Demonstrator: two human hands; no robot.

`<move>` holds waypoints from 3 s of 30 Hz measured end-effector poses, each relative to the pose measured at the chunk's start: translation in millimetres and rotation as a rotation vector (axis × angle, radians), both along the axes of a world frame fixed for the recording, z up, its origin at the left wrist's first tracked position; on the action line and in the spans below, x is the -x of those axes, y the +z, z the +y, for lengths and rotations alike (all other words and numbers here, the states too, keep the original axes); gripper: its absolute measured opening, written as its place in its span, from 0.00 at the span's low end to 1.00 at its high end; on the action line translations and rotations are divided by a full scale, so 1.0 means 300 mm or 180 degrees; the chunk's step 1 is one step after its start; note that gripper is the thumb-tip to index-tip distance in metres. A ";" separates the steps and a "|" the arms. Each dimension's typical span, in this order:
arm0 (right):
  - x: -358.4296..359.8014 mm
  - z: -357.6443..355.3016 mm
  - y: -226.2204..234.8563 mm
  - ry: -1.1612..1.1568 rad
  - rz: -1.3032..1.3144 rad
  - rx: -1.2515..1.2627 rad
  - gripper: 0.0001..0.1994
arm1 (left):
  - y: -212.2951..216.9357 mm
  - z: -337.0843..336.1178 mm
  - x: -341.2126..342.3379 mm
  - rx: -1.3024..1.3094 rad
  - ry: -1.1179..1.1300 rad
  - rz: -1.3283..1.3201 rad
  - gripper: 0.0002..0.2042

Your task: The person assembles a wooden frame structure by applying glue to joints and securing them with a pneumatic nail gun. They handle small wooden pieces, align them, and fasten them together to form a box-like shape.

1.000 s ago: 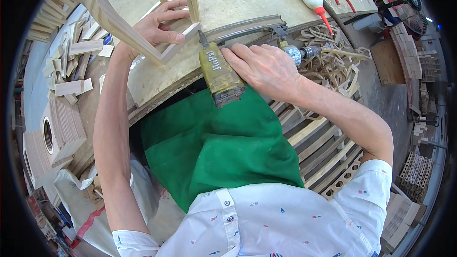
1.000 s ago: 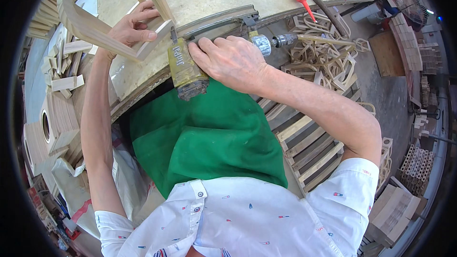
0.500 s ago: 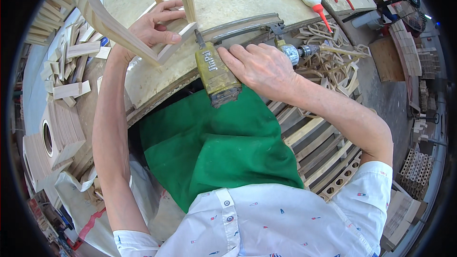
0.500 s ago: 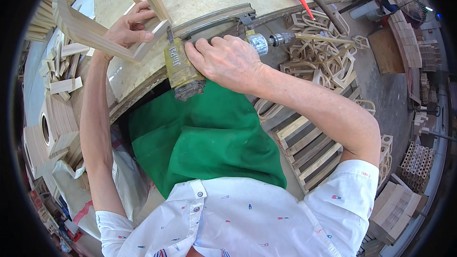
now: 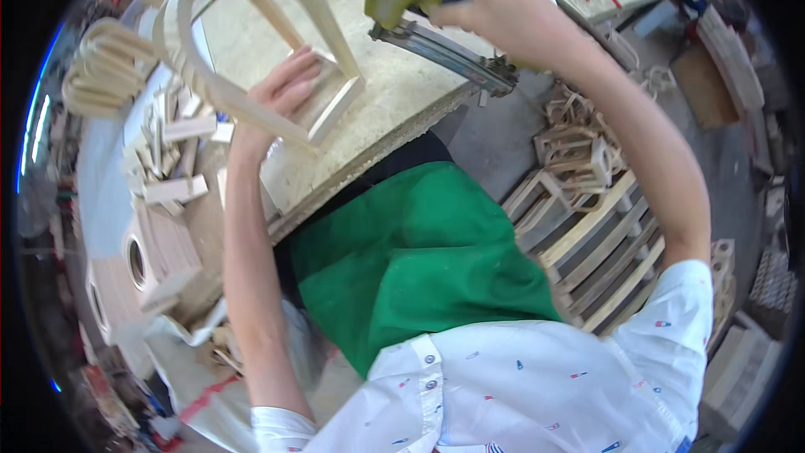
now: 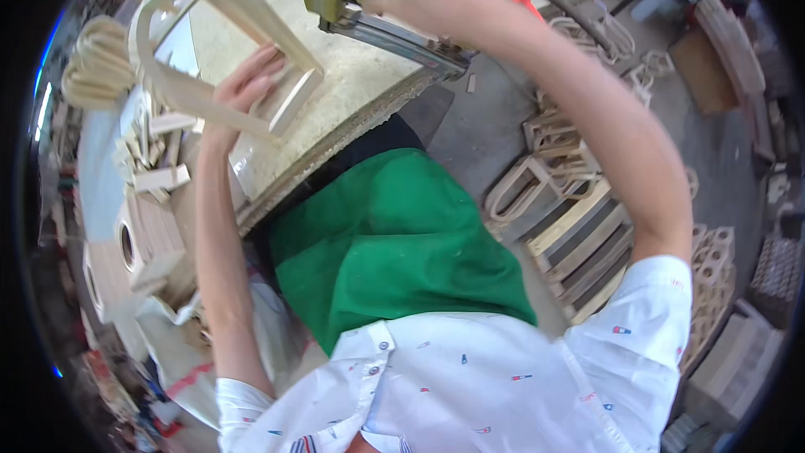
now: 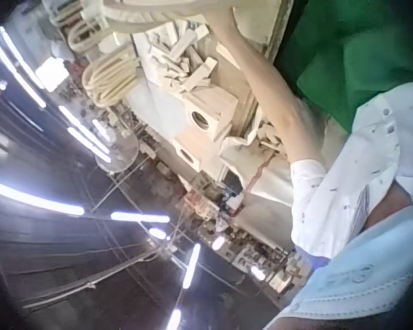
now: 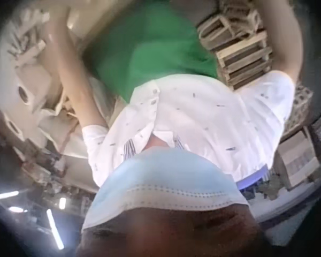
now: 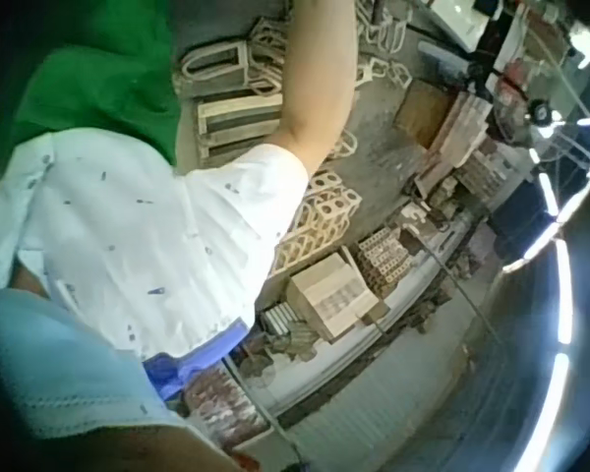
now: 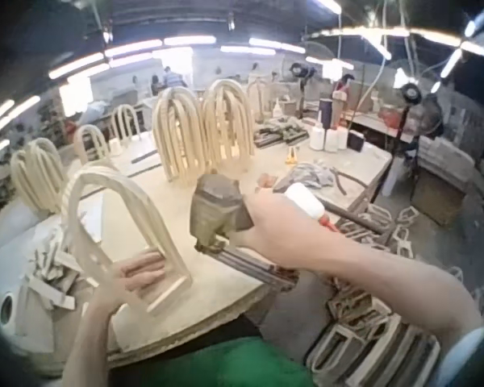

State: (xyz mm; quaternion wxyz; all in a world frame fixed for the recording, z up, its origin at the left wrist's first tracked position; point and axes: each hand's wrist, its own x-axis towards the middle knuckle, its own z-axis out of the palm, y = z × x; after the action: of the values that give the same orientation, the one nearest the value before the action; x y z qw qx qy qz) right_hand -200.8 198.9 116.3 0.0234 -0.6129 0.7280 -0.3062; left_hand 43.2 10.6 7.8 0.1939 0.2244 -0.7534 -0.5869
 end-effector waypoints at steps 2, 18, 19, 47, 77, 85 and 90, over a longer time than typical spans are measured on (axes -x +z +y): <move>0.071 -0.077 0.002 -0.0101 -0.1226 -0.0611 0.15 | 0.011 0.056 -0.068 0.0247 0.0498 -0.0225 0.22; 0.298 -0.312 -0.361 0.0020 -0.0603 -0.0527 0.15 | 0.099 0.194 -0.390 0.0415 0.1539 -0.1331 0.20; 0.289 -0.317 -0.352 -0.0039 -0.0341 -0.0525 0.14 | 0.108 0.190 -0.364 0.0509 0.1626 -0.1214 0.22; -0.373 -0.074 -0.356 0.0558 -0.1621 0.0492 0.13 | 0.037 0.284 -0.211 0.1526 0.2184 -0.0702 0.17; -0.412 -0.010 -0.331 0.1489 -0.0075 0.0872 0.08 | 0.135 0.302 -0.286 -0.0062 0.1154 -0.0492 0.16; -0.331 -0.071 -0.335 0.1013 0.0576 0.0461 0.05 | 0.037 0.156 -0.216 0.1382 0.0615 -0.0855 0.16; -0.294 -0.094 -0.382 0.0859 0.0744 0.0503 0.05 | 0.021 0.221 -0.156 0.1415 0.0762 -0.0833 0.14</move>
State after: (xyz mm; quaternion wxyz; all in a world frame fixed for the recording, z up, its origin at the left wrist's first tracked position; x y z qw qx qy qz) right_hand -112.5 170.7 1.7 -0.0686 -0.7363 0.6107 -0.2833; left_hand 89.9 77.0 14.1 0.2073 0.3376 -0.8504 -0.3462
